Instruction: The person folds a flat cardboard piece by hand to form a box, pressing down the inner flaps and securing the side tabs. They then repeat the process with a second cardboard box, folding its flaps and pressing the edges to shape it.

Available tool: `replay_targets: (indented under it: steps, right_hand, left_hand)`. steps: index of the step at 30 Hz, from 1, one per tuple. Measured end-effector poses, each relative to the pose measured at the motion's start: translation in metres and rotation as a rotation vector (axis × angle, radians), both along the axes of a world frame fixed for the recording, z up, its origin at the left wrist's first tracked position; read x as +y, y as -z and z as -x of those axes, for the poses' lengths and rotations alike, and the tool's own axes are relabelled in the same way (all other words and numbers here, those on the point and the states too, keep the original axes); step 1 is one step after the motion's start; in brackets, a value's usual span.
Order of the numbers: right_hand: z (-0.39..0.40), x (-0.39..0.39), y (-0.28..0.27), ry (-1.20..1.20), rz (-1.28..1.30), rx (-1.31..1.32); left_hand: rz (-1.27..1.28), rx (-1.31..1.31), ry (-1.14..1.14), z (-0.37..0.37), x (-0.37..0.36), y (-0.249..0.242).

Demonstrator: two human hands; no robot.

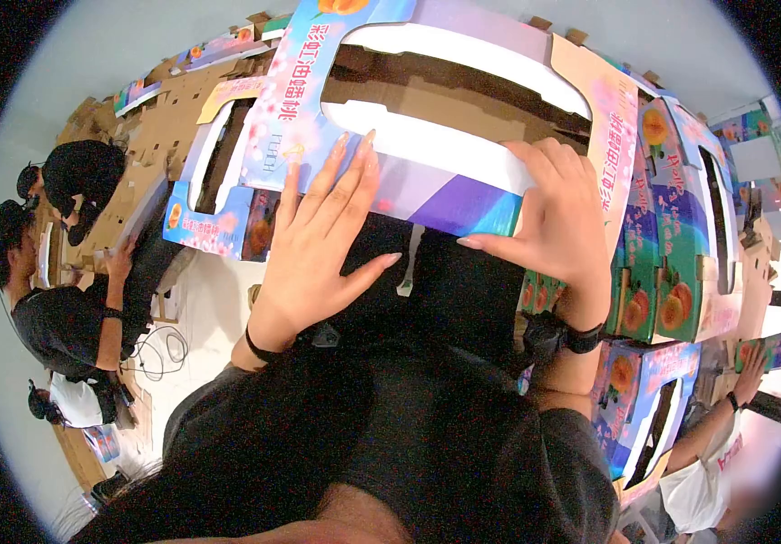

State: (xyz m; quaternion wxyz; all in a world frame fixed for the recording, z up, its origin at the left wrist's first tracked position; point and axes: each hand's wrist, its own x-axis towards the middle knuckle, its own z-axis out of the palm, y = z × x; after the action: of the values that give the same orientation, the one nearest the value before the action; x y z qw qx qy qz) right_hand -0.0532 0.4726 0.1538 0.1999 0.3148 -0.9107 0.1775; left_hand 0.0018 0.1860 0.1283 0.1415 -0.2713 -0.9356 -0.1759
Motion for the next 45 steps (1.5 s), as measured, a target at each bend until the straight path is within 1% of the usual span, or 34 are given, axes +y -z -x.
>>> replay_targets:
  steps: [2, 5, 8, 11, 17, 20, 23, 24, 27, 28, 29, 30, 31, 32, 33, 34, 35, 37, 40, 42, 44, 45]
  right_hand:
    - [0.004, 0.004, 0.003, -0.033, 0.018, 0.026]
    - [0.007, 0.005, 0.004, -0.040, 0.062, 0.003]
    - [0.009, 0.005, 0.006, -0.073, 0.154, -0.040]
    - [0.009, 0.009, 0.008, -0.089, 0.192, -0.037]
    - [0.006, 0.008, 0.005, -0.068, 0.139, -0.038]
    - [0.004, 0.005, 0.003, -0.085, 0.109, 0.052]
    - [0.000, 0.005, 0.008, -0.086, 0.112, 0.078]
    - [-0.002, 0.005, 0.008, -0.058, 0.061, 0.081]
    - [-0.011, -0.004, 0.003, -0.019, -0.021, 0.089]
    - [-0.013, -0.004, 0.004, -0.023, -0.035, 0.133]
    - [-0.015, -0.005, 0.005, -0.025, -0.058, 0.150]
    - [-0.017, -0.007, 0.005, -0.025, -0.083, 0.165]
    - [-0.019, -0.007, 0.006, -0.022, -0.108, 0.179]
    - [-0.022, -0.008, 0.007, -0.011, -0.110, 0.190]
    - [-0.025, -0.008, 0.009, 0.004, -0.104, 0.199]
    - [-0.027, -0.008, 0.011, 0.017, -0.098, 0.209]
    - [-0.029, -0.008, 0.014, 0.027, -0.092, 0.221]
    - [-0.035, -0.010, 0.021, 0.028, -0.062, 0.293]
    - [-0.048, -0.007, 0.026, 0.025, -0.043, 0.370]
    - [-0.058, -0.002, 0.022, 0.027, -0.044, 0.421]
    - [-0.071, 0.001, 0.009, 0.043, -0.036, 0.453]
    - [-0.081, 0.003, -0.005, 0.059, -0.027, 0.463]
  left_hand:
    - [0.010, 0.009, 0.007, 0.001, 0.002, -0.002]
    - [0.054, -0.002, -0.030, 0.002, 0.007, -0.005]
    - [0.018, -0.011, -0.085, -0.002, 0.018, -0.005]
    - [0.065, -0.008, -0.123, -0.002, 0.025, -0.002]
    - [0.038, 0.023, -0.068, 0.003, 0.022, 0.003]
    - [-0.050, 0.063, 0.018, 0.011, 0.008, 0.007]
    - [-0.234, 0.091, 0.053, 0.009, 0.001, 0.015]
    - [-0.332, 0.059, 0.069, 0.004, -0.001, 0.010]
    - [-0.474, 0.014, 0.136, -0.007, -0.015, 0.009]
    - [-0.513, 0.098, 0.125, -0.008, -0.017, 0.010]
    - [-0.479, 0.188, 0.016, -0.012, -0.019, 0.008]
    - [-0.645, 0.247, -0.001, -0.011, -0.019, 0.010]
    - [-0.519, 0.409, -0.119, -0.018, -0.023, 0.002]
    - [-0.608, 0.466, -0.164, -0.021, -0.024, -0.001]
    - [-0.681, 0.554, -0.146, -0.019, -0.033, 0.006]
    - [-0.798, 0.597, -0.192, -0.023, -0.033, 0.005]
    - [-0.833, 0.641, -0.262, -0.027, -0.039, 0.006]
    - [-0.906, 0.644, -0.304, -0.035, -0.049, 0.004]
    - [-0.904, 0.703, -0.320, -0.045, -0.068, -0.001]
    - [-0.976, 0.779, -0.302, -0.053, -0.078, -0.003]
    - [-1.033, 0.849, -0.293, -0.062, -0.088, -0.005]
    - [-1.054, 0.883, -0.288, -0.065, -0.093, -0.006]
